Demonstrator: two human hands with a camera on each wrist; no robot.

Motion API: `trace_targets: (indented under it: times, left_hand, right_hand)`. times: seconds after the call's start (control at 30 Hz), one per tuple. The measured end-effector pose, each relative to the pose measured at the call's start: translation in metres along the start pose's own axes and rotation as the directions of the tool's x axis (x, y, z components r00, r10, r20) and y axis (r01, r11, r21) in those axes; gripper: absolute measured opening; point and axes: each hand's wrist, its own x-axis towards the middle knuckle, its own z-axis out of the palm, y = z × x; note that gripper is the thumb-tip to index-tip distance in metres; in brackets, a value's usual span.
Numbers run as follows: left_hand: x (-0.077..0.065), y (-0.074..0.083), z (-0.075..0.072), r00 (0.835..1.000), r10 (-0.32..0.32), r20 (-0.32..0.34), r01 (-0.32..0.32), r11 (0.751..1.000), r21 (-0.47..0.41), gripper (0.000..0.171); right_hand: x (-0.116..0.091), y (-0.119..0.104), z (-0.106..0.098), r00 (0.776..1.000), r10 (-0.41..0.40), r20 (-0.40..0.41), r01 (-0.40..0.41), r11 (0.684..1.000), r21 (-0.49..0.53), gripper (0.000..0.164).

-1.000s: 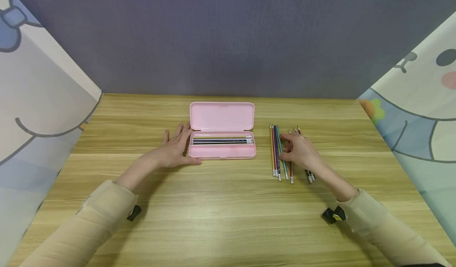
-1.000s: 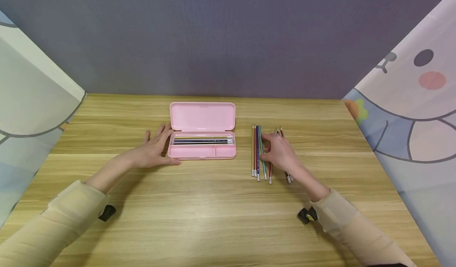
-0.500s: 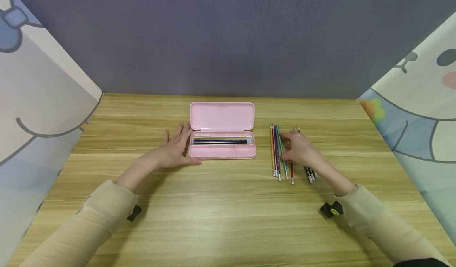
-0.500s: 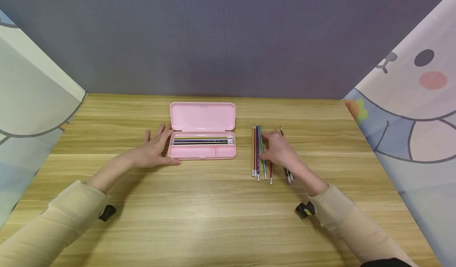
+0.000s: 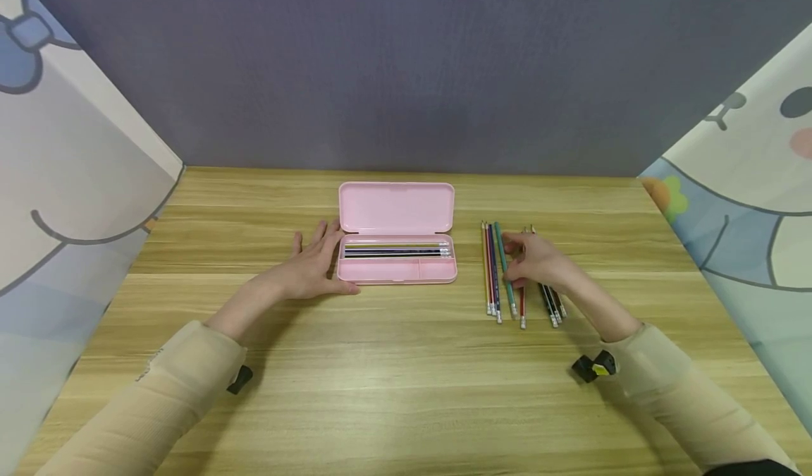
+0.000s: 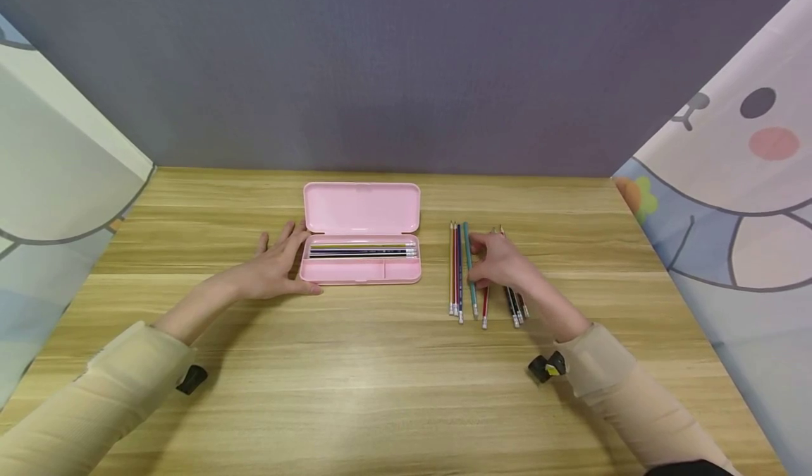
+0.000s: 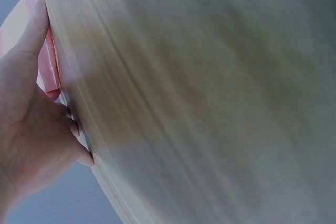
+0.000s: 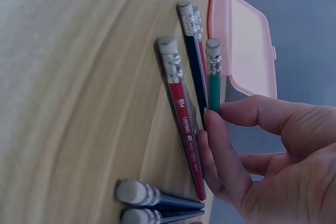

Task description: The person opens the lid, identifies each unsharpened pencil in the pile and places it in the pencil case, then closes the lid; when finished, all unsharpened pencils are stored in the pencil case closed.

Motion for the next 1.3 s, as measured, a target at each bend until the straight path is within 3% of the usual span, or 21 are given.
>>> trace_targets:
  times: [0.53, 0.93, 1.3]
  left_hand:
    - [-0.001, 0.0, 0.001, 1.0, -0.001, 0.016, 0.001, 1.0, 0.006, 0.11]
    - [-0.001, -0.001, 0.001, 1.0, -0.004, 0.004, 0.004, 1.0, 0.016, 0.111]
    - [0.0, -0.002, 0.002, 1.0, -0.002, -0.005, 0.002, 1.0, 0.019, 0.111]
  right_hand:
    - [-0.006, 0.008, -0.017, 1.0, -0.014, 0.027, 0.009, 0.983, 0.184, 0.092]
    - [-0.006, -0.007, -0.017, 0.996, -0.037, -0.082, 0.057, 0.967, 0.248, 0.092]
    - [0.002, -0.024, -0.01, 0.969, -0.168, -0.183, 0.21, 0.948, 0.24, 0.084]
